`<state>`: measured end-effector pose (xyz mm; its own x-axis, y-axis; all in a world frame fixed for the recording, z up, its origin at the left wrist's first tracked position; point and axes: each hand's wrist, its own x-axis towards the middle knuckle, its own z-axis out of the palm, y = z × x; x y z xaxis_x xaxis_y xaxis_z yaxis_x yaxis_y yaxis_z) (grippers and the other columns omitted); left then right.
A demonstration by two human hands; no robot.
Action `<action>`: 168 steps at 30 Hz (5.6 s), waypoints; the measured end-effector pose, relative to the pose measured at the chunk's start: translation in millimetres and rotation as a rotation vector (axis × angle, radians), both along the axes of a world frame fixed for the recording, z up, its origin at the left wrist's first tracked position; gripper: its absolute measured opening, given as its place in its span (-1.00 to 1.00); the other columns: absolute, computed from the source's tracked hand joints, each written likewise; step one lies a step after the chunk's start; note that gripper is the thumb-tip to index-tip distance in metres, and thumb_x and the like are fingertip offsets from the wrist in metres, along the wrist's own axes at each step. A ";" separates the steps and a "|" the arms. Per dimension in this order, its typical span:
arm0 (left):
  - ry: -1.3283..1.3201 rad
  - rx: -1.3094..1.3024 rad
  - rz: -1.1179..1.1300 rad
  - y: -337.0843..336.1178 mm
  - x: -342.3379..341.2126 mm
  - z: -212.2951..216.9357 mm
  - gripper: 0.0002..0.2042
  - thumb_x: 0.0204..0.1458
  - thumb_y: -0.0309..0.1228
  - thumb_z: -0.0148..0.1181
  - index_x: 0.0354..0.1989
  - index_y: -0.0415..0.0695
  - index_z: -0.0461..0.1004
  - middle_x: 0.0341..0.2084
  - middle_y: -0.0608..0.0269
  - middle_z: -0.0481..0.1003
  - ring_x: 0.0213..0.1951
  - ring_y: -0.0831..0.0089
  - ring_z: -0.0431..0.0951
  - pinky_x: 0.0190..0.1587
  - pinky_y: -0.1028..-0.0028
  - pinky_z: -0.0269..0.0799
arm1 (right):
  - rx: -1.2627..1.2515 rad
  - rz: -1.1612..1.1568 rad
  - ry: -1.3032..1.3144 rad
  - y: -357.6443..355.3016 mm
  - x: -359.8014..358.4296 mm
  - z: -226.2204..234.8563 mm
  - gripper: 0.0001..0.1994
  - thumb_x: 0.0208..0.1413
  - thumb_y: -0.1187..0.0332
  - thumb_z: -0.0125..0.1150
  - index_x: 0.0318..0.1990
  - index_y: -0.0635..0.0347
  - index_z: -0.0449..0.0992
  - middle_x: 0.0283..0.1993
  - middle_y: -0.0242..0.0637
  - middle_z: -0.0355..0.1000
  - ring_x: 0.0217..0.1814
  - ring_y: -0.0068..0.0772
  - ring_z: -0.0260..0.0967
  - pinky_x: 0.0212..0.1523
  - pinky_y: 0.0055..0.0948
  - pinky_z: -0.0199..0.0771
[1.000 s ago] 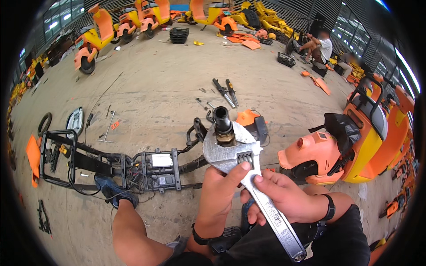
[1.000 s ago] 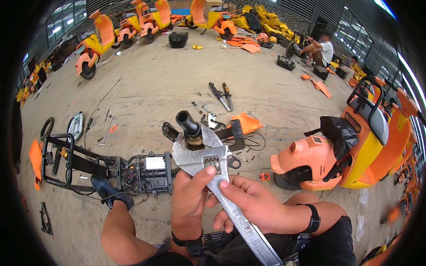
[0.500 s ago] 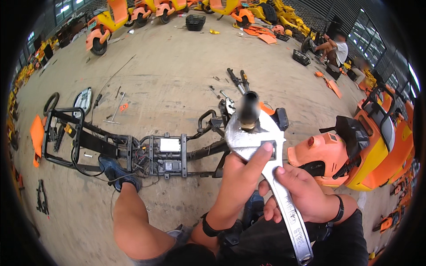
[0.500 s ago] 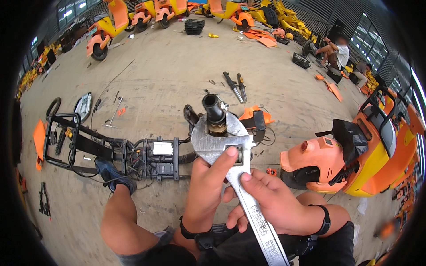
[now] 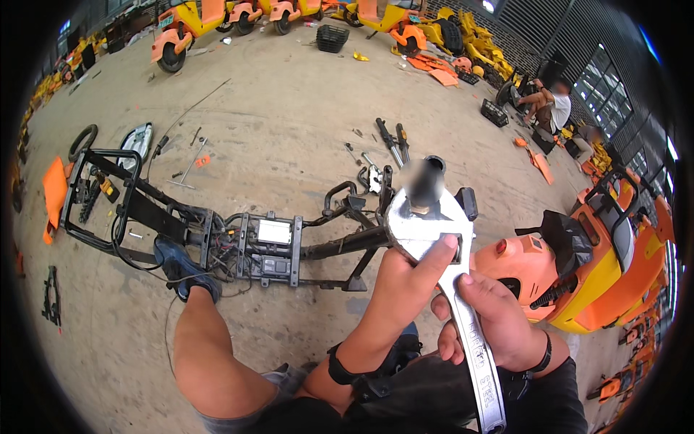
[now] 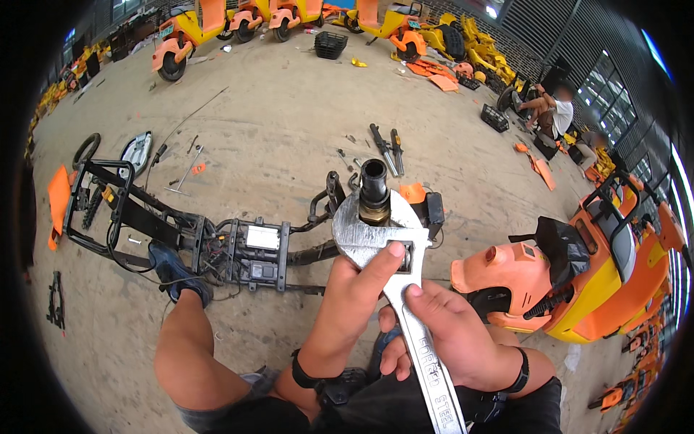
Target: The person uses an adjustable wrench to tighten a bolt on the steering column of an electric scooter frame. The person repeatedly adjusts the wrench and applies force to secure the component.
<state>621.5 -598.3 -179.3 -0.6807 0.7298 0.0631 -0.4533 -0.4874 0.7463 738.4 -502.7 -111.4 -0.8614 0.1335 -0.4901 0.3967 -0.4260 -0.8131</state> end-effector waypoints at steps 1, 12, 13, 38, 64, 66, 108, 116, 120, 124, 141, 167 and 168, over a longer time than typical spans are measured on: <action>-0.030 0.004 -0.038 -1.5 -0.5 2.5 -0.75 0.19 -0.26 0.20 -0.15 -0.22 0.52 -0.40 0.40 0.51 -0.36 0.68 0.45 -0.35 0.60 0.34 | -0.001 -0.004 0.002 0.2 0.1 -0.6 -0.63 0.43 0.09 -0.19 0.06 0.26 0.22 -0.16 -0.17 0.42 -0.42 -0.12 0.58 -0.54 -0.41 0.63; -0.112 0.131 -0.131 -4.8 -4.3 0.7 -0.70 0.12 -0.36 0.22 -0.02 -0.24 0.45 -0.34 0.28 0.53 -0.42 0.61 0.53 -0.58 0.64 0.38 | -0.059 0.010 0.050 0.7 1.7 -6.4 -0.64 0.43 0.15 -0.17 0.13 0.28 0.26 -0.17 -0.19 0.42 -0.39 -0.19 0.58 -0.50 -0.41 0.63; -0.122 0.121 -0.116 -3.8 -3.4 0.5 -0.70 0.14 -0.33 0.21 -0.03 -0.23 0.45 -0.35 0.30 0.53 -0.43 0.63 0.52 -0.58 0.64 0.36 | -0.059 0.017 0.044 1.0 1.3 -5.9 -0.64 0.44 0.15 -0.17 0.13 0.28 0.26 -0.17 -0.19 0.42 -0.39 -0.19 0.57 -0.50 -0.41 0.63; -0.032 0.110 -0.068 2.7 -6.8 -3.3 -0.70 0.18 -0.28 0.22 -0.03 -0.21 0.47 -0.33 0.34 0.52 -0.36 0.62 0.50 -0.41 0.61 0.38 | -0.042 -0.003 0.038 -0.5 -0.1 -3.8 -0.66 0.44 0.17 -0.17 0.12 0.27 0.26 -0.18 -0.20 0.43 -0.40 -0.20 0.57 -0.51 -0.43 0.61; -0.191 -0.049 -0.019 15.8 -1.2 2.3 -0.72 0.17 -0.19 0.14 -0.19 -0.18 0.52 -0.52 0.30 0.55 -0.66 0.65 0.46 -0.75 0.67 0.25 | -0.081 0.014 0.027 5.3 -1.2 4.7 -0.65 0.43 0.11 -0.15 0.01 0.28 0.26 -0.12 -0.24 0.38 -0.41 -0.27 0.54 -0.52 -0.44 0.57; -0.177 -0.016 -0.018 14.3 -1.8 5.1 -0.73 0.17 -0.20 0.14 -0.20 -0.18 0.52 -0.55 0.31 0.55 -0.73 0.68 0.40 -0.81 0.68 0.18 | -0.064 0.010 0.025 2.9 -4.3 8.1 -0.67 0.44 0.14 -0.20 0.00 0.27 0.28 -0.15 -0.25 0.40 -0.45 -0.27 0.55 -0.56 -0.47 0.59; -0.296 0.120 0.031 31.2 18.6 6.9 -0.68 0.28 -0.25 0.03 0.01 -0.25 0.45 -0.36 0.39 0.48 -0.49 0.70 0.41 -0.56 0.60 0.24 | 1.267 0.502 -0.314 -24.1 81.5 31.6 -0.15 0.09 0.19 0.20 0.40 0.35 -0.18 -0.32 0.08 0.51 -0.22 0.14 0.52 -0.17 -0.11 0.50; -0.300 0.035 0.052 23.4 13.1 5.6 -0.70 0.24 -0.10 0.09 -0.37 -0.07 0.50 -0.71 0.47 0.37 -0.77 0.68 0.24 -0.73 0.60 0.00 | 1.696 0.593 -0.122 -39.7 76.9 31.2 -0.05 0.00 0.35 0.24 0.42 0.44 -0.28 -0.39 -0.06 0.52 -0.42 -0.05 0.52 -0.39 -0.22 0.48; -0.224 0.024 -0.082 29.8 9.1 -8.1 -0.67 0.23 -0.05 0.10 -0.41 -0.05 0.47 -0.72 0.41 0.40 -0.77 0.63 0.25 -0.72 0.58 0.02 | 1.661 0.634 -0.185 -33.6 80.0 29.3 -0.01 -0.07 0.37 0.24 0.42 0.49 -0.30 -0.36 -0.10 0.56 -0.38 0.04 0.52 -0.33 -0.18 0.47; -0.217 0.071 -0.071 10.0 -2.0 -9.9 -0.61 0.24 0.05 0.00 -0.36 -0.03 0.48 -0.65 0.40 0.44 -0.70 0.61 0.27 -0.67 0.57 0.04 | 1.390 0.722 -0.398 -43.9 63.6 53.3 0.02 0.04 0.14 0.16 0.49 0.25 -0.42 -0.14 0.13 0.49 0.03 0.11 0.44 0.11 -0.08 0.33; 0.198 -0.228 0.640 14.3 -105.1 -88.5 -0.56 0.31 -0.10 -0.08 -0.38 -0.26 0.48 -0.71 0.39 0.29 -0.66 0.60 0.27 -0.60 0.54 0.16 | 1.233 0.755 -0.144 -28.6 55.6 65.6 0.12 -0.04 0.49 0.26 0.41 0.44 -0.63 -0.11 -0.01 0.58 -0.04 0.00 0.55 0.06 -0.29 0.48; 0.986 -1.000 0.444 89.9 -68.6 -170.9 -0.44 -0.08 -0.01 0.39 -0.01 -0.06 0.33 0.00 0.27 0.48 0.18 0.32 0.40 0.15 0.02 0.22 | 1.755 0.656 -0.588 -46.8 35.5 42.7 -0.03 -0.04 0.55 0.05 0.47 0.35 -0.46 -0.01 0.32 0.25 -0.13 0.33 0.40 -0.09 -0.03 0.44; 0.990 -1.007 0.466 91.8 -68.5 -169.0 -0.43 -0.07 -0.01 0.39 0.00 -0.06 0.33 0.00 0.28 0.48 0.18 0.32 0.39 0.15 0.02 0.22 | 1.754 0.641 -0.590 -48.4 36.0 43.5 -0.03 -0.04 0.55 0.04 0.47 0.35 -0.46 -0.02 0.32 0.25 -0.14 0.33 0.40 -0.09 -0.02 0.44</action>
